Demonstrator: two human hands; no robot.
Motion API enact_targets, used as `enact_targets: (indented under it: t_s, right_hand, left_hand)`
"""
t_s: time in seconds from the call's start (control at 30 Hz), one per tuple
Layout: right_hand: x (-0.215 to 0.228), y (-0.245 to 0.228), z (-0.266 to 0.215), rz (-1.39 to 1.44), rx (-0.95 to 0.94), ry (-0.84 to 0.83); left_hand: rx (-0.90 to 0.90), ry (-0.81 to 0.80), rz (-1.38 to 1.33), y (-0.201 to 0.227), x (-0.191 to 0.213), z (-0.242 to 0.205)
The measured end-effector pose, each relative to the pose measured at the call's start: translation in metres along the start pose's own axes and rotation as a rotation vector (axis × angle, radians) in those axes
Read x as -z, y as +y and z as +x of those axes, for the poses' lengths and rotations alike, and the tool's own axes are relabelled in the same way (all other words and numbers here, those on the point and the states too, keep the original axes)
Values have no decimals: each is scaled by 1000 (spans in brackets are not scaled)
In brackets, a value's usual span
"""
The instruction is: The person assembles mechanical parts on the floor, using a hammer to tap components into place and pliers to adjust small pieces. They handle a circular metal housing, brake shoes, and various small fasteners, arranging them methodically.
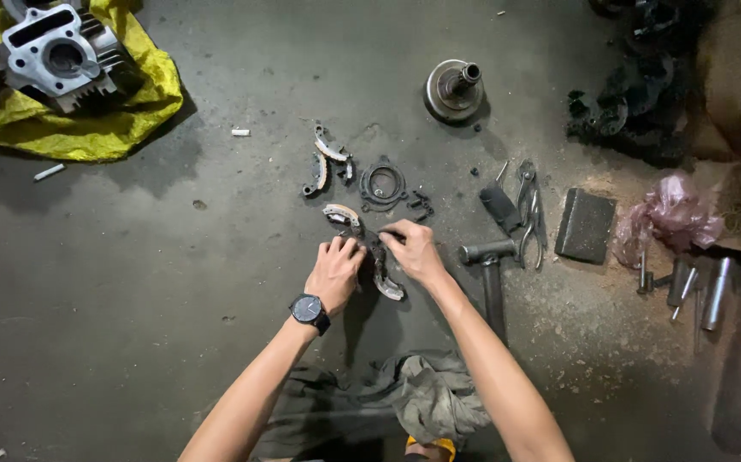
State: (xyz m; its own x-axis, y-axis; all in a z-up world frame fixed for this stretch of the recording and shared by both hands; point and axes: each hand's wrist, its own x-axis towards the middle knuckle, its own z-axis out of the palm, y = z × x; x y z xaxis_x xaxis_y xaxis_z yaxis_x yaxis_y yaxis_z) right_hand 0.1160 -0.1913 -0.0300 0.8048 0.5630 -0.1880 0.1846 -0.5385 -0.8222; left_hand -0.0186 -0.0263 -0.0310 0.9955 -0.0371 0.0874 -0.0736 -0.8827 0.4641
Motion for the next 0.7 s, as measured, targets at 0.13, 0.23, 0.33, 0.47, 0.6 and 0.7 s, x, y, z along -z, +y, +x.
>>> enact_targets:
  t_s: [0.13, 0.23, 0.33, 0.47, 0.6, 0.7]
  right_hand:
    - [-10, 7, -1, -94, 75, -17]
    - [-16, 9, 0, -138, 98, -27]
    - [-19, 5, 1, -164, 92, -4]
    - [-22, 2, 0, -132, -27, 18]
    - [-13, 2, -2, -155, -110, 7]
    - [8, -33, -21, -124, -125, 43]
  left_hand:
    - [7, -16, 1, 2, 2, 1]
    - [20, -43, -8, 3, 3, 2]
    - [22, -32, -16, 2, 1, 1]
    - [14, 4, -5, 2, -1, 2]
    - [22, -23, 9, 1, -4, 3]
    - [20, -22, -2, 1, -1, 3]
